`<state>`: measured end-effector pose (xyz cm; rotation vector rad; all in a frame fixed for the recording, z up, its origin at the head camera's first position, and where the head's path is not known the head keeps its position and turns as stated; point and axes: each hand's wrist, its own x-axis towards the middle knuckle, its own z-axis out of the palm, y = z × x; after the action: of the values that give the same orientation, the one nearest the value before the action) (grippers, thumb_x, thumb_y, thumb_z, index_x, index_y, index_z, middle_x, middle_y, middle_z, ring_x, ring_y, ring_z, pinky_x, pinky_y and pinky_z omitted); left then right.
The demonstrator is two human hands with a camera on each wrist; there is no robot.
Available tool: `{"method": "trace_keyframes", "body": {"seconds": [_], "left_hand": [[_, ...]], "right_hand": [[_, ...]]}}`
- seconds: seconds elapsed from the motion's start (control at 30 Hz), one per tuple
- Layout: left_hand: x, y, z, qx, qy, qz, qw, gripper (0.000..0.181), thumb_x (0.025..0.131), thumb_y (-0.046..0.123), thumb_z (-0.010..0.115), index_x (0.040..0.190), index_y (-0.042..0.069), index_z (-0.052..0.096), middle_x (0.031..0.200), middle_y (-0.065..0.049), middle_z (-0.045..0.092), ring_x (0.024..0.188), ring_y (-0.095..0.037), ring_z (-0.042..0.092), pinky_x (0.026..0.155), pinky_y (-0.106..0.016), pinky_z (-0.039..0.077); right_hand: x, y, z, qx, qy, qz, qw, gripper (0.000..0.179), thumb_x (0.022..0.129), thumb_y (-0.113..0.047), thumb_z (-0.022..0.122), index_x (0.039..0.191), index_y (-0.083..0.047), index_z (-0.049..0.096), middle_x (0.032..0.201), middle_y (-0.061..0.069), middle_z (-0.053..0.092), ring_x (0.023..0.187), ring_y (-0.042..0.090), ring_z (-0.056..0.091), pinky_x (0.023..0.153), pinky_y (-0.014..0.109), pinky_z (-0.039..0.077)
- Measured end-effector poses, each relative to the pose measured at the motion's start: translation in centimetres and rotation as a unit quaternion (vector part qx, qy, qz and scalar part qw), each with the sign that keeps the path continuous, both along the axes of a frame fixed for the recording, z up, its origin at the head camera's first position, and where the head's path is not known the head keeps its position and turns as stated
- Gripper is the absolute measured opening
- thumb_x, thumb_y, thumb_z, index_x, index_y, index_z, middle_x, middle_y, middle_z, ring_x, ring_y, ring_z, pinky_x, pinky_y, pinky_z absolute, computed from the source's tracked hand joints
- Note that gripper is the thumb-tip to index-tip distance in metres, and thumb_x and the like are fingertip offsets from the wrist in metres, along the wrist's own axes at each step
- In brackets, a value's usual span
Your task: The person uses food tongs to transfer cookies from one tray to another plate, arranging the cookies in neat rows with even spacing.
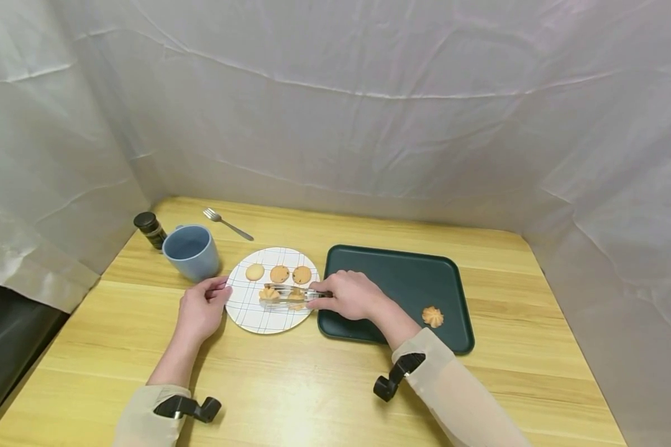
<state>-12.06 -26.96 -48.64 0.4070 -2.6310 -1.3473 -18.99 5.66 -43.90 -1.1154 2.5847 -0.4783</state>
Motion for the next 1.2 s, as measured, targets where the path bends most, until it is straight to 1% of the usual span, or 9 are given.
{"method": "trace_keyframes", "body": {"seconds": [0.13, 0.23, 0.43, 0.6, 0.8, 1.0, 1.1, 1.2], "left_hand": [[0.0, 0.0, -0.1, -0.001, 0.001, 0.001, 1.0000, 0.033, 0.106, 0.018, 0.065, 0.134, 0.001, 0.070, 0.115, -0.016, 0.073, 0.104, -0.026, 0.065, 0.080, -0.015, 0.046], [0.0, 0.0, -0.1, -0.002, 0.003, -0.001, 1.0000, 0.033, 0.106, 0.019, 0.065, 0.134, 0.001, 0.071, 0.115, -0.016, 0.073, 0.104, -0.025, 0.065, 0.080, -0.015, 0.047], [0.0, 0.0, 0.0, 0.000, 0.007, -0.005, 1.0000, 0.033, 0.106, 0.019, 0.066, 0.133, 0.001, 0.070, 0.115, -0.017, 0.073, 0.104, -0.026, 0.066, 0.080, -0.016, 0.047], [-0.1, 0.0, 0.0, -0.003, 0.007, -0.003, 1.0000, 0.033, 0.106, 0.018, 0.066, 0.134, 0.001, 0.070, 0.115, -0.016, 0.073, 0.103, -0.026, 0.066, 0.079, -0.015, 0.047], [0.0, 0.1, 0.1, 0.002, 0.005, -0.005, 1.0000, 0.034, 0.106, 0.020, 0.066, 0.133, 0.000, 0.070, 0.115, -0.017, 0.073, 0.104, -0.027, 0.066, 0.080, -0.016, 0.047], [0.0, 0.1, 0.0, 0.005, 0.007, -0.004, 1.0000, 0.033, 0.106, 0.019, 0.066, 0.133, 0.000, 0.071, 0.115, -0.017, 0.073, 0.104, -0.027, 0.066, 0.079, -0.015, 0.047], [0.0, 0.1, -0.1, 0.003, 0.008, -0.004, 1.0000, 0.033, 0.106, 0.019, 0.066, 0.133, 0.001, 0.071, 0.114, -0.017, 0.074, 0.103, -0.027, 0.066, 0.079, -0.015, 0.048], [0.0, 0.0, -0.1, 0.003, 0.006, -0.003, 1.0000, 0.033, 0.106, 0.019, 0.066, 0.133, 0.000, 0.070, 0.115, -0.017, 0.073, 0.104, -0.027, 0.066, 0.080, -0.016, 0.047]], "right_hand": [[0.0, -0.1, 0.0, -0.004, -0.007, 0.002, 1.0000, 0.056, 0.102, -0.057, 0.063, 0.146, -0.021, 0.066, 0.067, -0.010, 0.057, 0.046, 0.012, 0.040, 0.050, 0.032, 0.028], [0.0, -0.2, 0.0, -0.003, -0.009, 0.002, 1.0000, 0.057, 0.102, -0.057, 0.064, 0.146, -0.021, 0.066, 0.068, -0.009, 0.058, 0.046, 0.012, 0.040, 0.050, 0.032, 0.029], [-0.2, -0.1, 0.1, 0.007, 0.002, -0.003, 1.0000, 0.061, 0.101, -0.060, 0.062, 0.148, -0.022, 0.064, 0.064, -0.009, 0.055, 0.051, 0.012, 0.048, 0.051, 0.032, 0.034], [-0.4, 0.1, 0.2, 0.008, 0.010, -0.004, 0.9999, 0.060, 0.102, -0.060, 0.062, 0.148, -0.022, 0.064, 0.062, -0.009, 0.055, 0.052, 0.012, 0.052, 0.052, 0.033, 0.036], [-0.4, 0.2, 0.2, 0.004, 0.014, -0.006, 0.9999, 0.058, 0.103, -0.058, 0.062, 0.148, -0.022, 0.064, 0.058, -0.008, 0.055, 0.050, 0.013, 0.051, 0.050, 0.033, 0.035], [-0.2, 0.5, 0.6, -0.006, 0.013, -0.013, 0.9998, 0.060, 0.102, -0.059, 0.064, 0.148, -0.022, 0.064, 0.057, -0.008, 0.055, 0.050, 0.013, 0.050, 0.051, 0.034, 0.035], [0.0, 0.9, 0.8, -0.010, 0.014, -0.020, 0.9997, 0.061, 0.101, -0.060, 0.063, 0.149, -0.022, 0.064, 0.058, -0.009, 0.055, 0.051, 0.011, 0.051, 0.052, 0.033, 0.037], [0.3, 1.5, 1.0, -0.015, 0.013, -0.025, 0.9995, 0.063, 0.101, -0.062, 0.062, 0.150, -0.022, 0.062, 0.056, -0.009, 0.054, 0.049, 0.011, 0.050, 0.051, 0.033, 0.035]]}}
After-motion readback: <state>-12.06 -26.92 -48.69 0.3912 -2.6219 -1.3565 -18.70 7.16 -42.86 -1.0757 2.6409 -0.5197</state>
